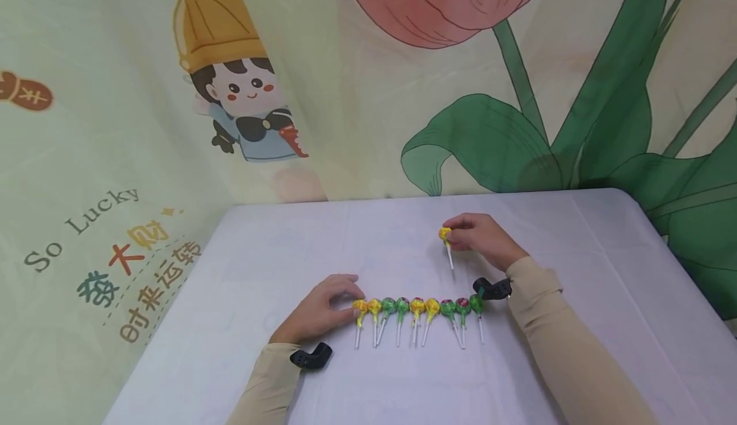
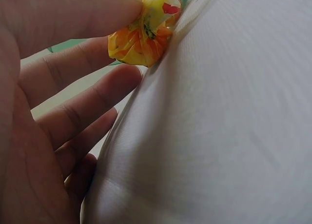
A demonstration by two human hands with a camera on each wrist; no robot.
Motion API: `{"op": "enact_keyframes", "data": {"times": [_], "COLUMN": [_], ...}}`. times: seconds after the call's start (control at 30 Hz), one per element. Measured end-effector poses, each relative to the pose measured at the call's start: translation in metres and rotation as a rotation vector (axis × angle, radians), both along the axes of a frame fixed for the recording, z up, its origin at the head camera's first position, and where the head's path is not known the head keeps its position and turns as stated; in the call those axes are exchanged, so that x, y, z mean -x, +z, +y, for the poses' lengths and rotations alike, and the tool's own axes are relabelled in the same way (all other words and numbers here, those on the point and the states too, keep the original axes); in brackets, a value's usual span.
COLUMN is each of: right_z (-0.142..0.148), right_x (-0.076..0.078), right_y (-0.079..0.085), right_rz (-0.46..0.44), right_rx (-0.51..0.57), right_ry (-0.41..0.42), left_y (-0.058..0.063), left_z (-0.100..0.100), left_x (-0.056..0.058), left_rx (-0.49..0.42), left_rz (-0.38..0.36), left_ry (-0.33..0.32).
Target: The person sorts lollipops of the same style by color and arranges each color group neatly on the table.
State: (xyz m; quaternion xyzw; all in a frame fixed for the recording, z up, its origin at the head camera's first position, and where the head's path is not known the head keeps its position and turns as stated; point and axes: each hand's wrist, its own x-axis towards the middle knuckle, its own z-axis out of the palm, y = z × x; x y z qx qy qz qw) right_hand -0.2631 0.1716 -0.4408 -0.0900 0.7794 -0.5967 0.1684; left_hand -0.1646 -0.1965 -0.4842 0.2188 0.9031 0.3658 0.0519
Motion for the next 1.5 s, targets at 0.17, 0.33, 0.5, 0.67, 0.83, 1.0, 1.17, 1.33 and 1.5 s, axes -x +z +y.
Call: {"op": "enact_keyframes", "data": {"times": [0.17,0.33,0.5,0.67,0.83,1.0,1.17,1.33,1.5], "right_z": [-0.005,-0.01,-0.014,-0.017,-0.024,-0.032,-0.037,-0.042,-0.047], "right_x": [0.003,0.008,0.011,0.016,0.019,0.022,0.025,0.028,0.031], "right_y": [-0.001,-0.005,-0.008,-0.011,-0.013,-0.012,-0.014,-0.018,-0.024], "right_rz": [-0.01,-0.034,-0.038,-0.04,-0.036,-0.037,-0.064,-0.071,-0.098], "right_rx": [0.001,0.013,0.01,-0.018,-0.023,-0.044,-0.064,-0.058,-0.076], "right_ry": [-0.005,-0.02,-0.024,-0.029,-0.02,-0.018,-0.032,-0.028,-0.032], "left_y": [0.0,-0.001,-0.002,-0.002,0.0,0.001,0.001,0.0,0.0], "left_z": [-0.001,-0.002,-0.002,0.0,-0.001,-0.002,-0.001,-0.002,-0.002], "left_x": [-0.001,-0.001,0.0,0.001,0.0,0.0,0.001,0.002,0.001], "left_rx": [-0.01,-0.003,0.01,0.017,0.018,0.012,0.01,0.014,0.006], "left_rz": [0.001,-0.009,0.006,0.002,-0.015,-0.006,-0.008,-0.003,-0.011], "left_ry": [-0.007,-0.017,-0.03,-0.035,-0.021,-0.027,-0.03,-0.027,-0.028]}}
